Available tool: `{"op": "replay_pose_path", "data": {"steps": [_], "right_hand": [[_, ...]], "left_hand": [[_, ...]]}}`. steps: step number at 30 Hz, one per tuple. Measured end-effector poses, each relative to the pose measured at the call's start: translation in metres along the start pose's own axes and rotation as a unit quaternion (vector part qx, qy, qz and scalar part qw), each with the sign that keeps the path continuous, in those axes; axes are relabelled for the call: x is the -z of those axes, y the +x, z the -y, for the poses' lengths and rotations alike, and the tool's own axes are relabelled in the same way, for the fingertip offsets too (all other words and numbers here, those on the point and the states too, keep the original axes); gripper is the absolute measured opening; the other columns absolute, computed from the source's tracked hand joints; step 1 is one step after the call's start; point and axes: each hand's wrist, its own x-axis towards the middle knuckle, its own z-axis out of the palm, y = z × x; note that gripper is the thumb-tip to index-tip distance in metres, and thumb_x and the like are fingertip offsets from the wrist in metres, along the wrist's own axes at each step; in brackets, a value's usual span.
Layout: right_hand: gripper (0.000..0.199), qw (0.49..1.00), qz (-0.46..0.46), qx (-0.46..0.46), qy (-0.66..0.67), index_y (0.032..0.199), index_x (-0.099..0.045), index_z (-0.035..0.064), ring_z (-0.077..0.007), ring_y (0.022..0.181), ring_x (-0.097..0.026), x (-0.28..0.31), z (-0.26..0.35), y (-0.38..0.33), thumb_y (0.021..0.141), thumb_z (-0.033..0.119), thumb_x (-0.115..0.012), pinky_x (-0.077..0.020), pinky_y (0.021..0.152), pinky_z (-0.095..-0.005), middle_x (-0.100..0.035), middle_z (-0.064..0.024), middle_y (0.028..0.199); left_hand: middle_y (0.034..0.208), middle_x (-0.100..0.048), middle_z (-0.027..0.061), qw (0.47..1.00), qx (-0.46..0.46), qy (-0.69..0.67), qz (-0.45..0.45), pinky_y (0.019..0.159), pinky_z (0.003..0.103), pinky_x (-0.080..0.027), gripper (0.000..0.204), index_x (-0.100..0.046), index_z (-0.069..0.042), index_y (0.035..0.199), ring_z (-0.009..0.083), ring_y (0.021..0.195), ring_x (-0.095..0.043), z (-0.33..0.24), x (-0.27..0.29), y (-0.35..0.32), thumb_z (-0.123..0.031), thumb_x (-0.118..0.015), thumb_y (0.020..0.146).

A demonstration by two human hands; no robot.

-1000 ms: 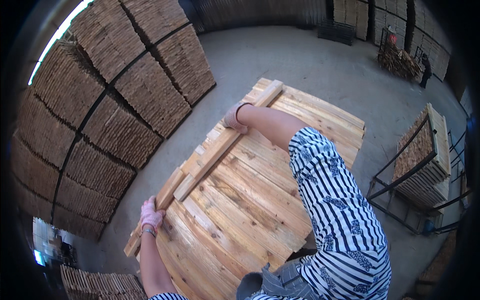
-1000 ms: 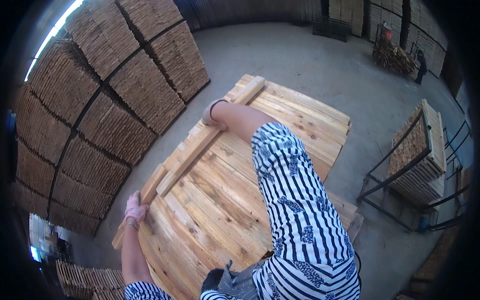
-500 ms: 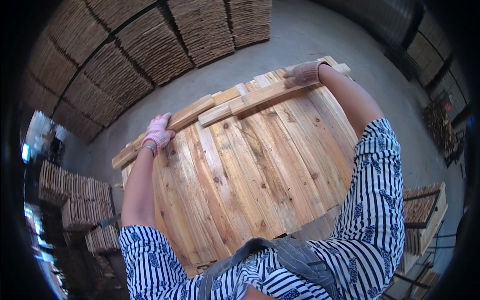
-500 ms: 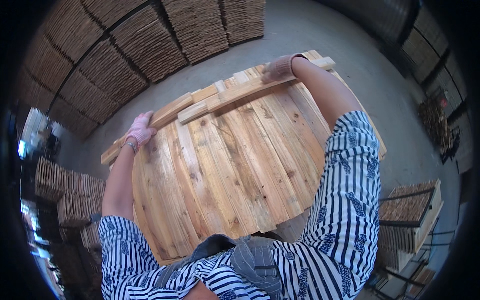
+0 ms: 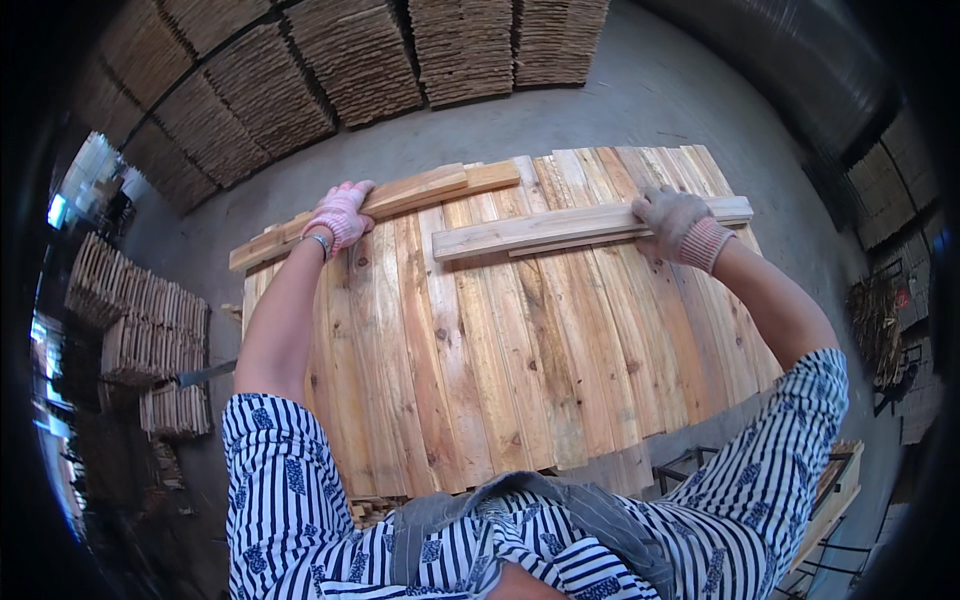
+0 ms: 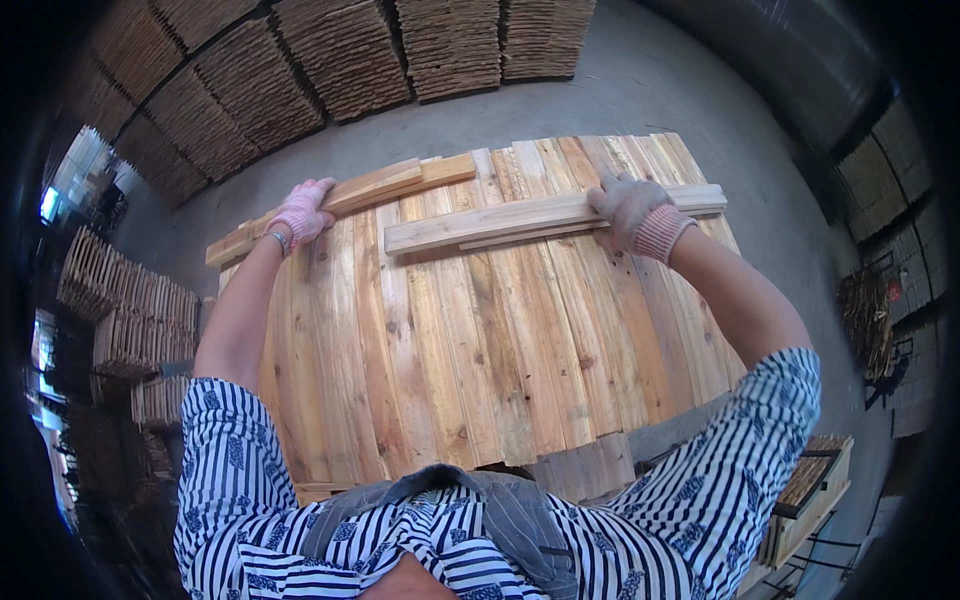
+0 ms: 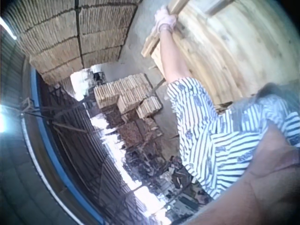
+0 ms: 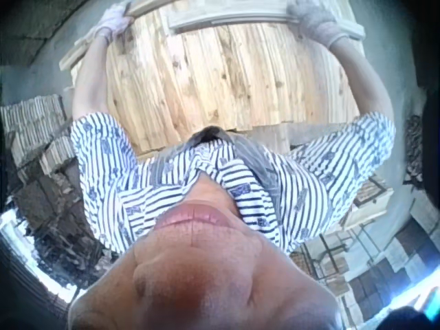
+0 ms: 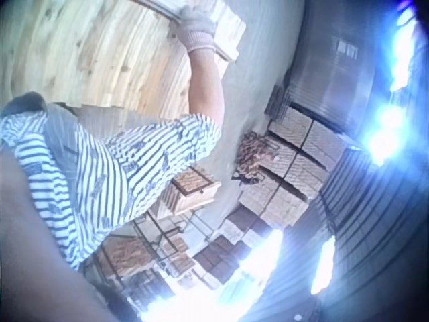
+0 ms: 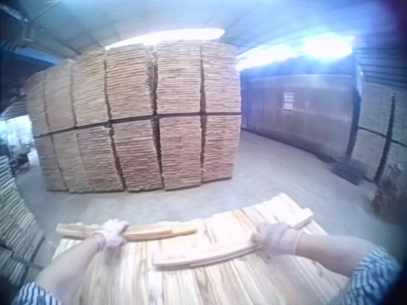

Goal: The person lifts large stacks of wooden planks from a metal rack and carries them to a designated area. They then place the stacks onto a growing pile, repeating the process of lifting, carrying, and stacking multiple times.

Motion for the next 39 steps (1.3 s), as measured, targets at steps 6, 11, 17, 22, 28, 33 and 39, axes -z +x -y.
{"op": "replay_pose_path", "data": {"steps": [6, 11, 17, 22, 28, 33, 39], "right_hand": [[0.06, 0.998, -0.043, 0.044, -0.002, 0.131, -0.052, 0.015, -0.0315, 0.12, -0.057, -0.014, -0.015, 0.018, 0.076, 0.015, -0.076, -0.0514, 0.096, -0.0429, -0.057, -0.0117, 0.127], [0.048, 0.994, 0.094, 0.045, 0.039, 0.125, -0.057, 0.0104, -0.0367, 0.107, -0.065, 0.025, -0.016, 0.032, 0.079, 0.011, -0.069, -0.0517, 0.091, -0.0454, -0.065, -0.0178, 0.117], [0.033, 0.997, 0.023, 0.043, 0.057, 0.115, -0.063, 0.0068, -0.0379, 0.105, -0.066, -0.009, -0.041, 0.092, 0.082, 0.007, -0.062, -0.0522, 0.09, -0.0457, -0.067, -0.0207, 0.112], [0.045, 0.988, -0.007, -0.007, 0.156, 0.121, -0.066, 0.0069, -0.036, 0.113, -0.064, -0.025, -0.056, 0.139, 0.076, 0.0, -0.068, -0.0511, 0.095, -0.0454, -0.067, -0.0183, 0.123], [0.046, 0.993, 0.012, 0.022, 0.118, 0.125, -0.064, 0.0071, -0.0352, 0.113, -0.064, -0.017, -0.074, 0.115, 0.079, 0.003, -0.066, -0.0507, 0.095, -0.0454, -0.066, -0.0181, 0.124], [0.03, 0.996, 0.038, 0.038, 0.071, 0.116, -0.065, 0.0035, -0.0359, 0.109, -0.066, 0.018, -0.027, 0.12, 0.086, 0.005, -0.061, -0.0542, 0.088, -0.0437, -0.069, -0.0204, 0.113], [0.071, 0.99, -0.109, 0.061, 0.064, 0.145, -0.046, 0.0149, -0.0385, 0.123, -0.056, -0.118, -0.147, 0.169, 0.08, 0.023, -0.074, -0.0458, 0.102, -0.0445, -0.06, -0.019, 0.133]], "left_hand": [[0.133, -0.054, 0.013, 1.0, 0.001, -0.002, 0.001, 0.11, 0.04, -0.039, 0.065, -0.051, -0.018, 0.138, 0.0332, 0.128, -0.047, -0.003, 0.004, -0.002, -0.02, -0.077, 0.078], [0.132, -0.054, 0.0138, 0.999, -0.022, -0.011, -0.029, 0.11, 0.04, -0.039, 0.067, -0.051, -0.017, 0.138, 0.0341, 0.127, -0.047, 0.011, -0.007, 0.003, -0.019, -0.077, 0.075], [0.129, -0.054, 0.0182, 0.994, -0.06, -0.077, -0.057, 0.109, 0.041, -0.04, 0.072, -0.05, -0.01, 0.139, 0.0378, 0.124, -0.048, 0.01, -0.017, 0.012, -0.018, -0.072, 0.071], [0.129, -0.055, 0.0163, 0.999, -0.02, -0.017, -0.022, 0.109, 0.042, -0.041, 0.075, -0.051, -0.014, 0.138, 0.0369, 0.124, -0.048, 0.005, -0.006, 0.003, -0.012, -0.079, 0.068], [0.132, -0.053, 0.0183, 0.998, -0.045, -0.023, -0.032, 0.109, 0.042, -0.04, 0.073, -0.05, -0.009, 0.138, 0.0375, 0.126, -0.048, -0.005, -0.009, 0.017, -0.012, -0.08, 0.072], [0.131, -0.054, 0.0166, 0.998, -0.029, -0.02, -0.061, 0.109, 0.042, -0.04, 0.066, -0.05, -0.009, 0.137, 0.0367, 0.126, -0.048, 0.051, -0.033, 0.0, -0.017, -0.075, 0.077], [0.113, -0.063, 0.0209, 0.99, -0.033, 0.068, -0.115, 0.093, 0.048, -0.052, 0.041, -0.057, -0.004, 0.126, 0.0353, 0.105, -0.062, -0.02, -0.028, -0.008, -0.012, -0.058, 0.085]]}}
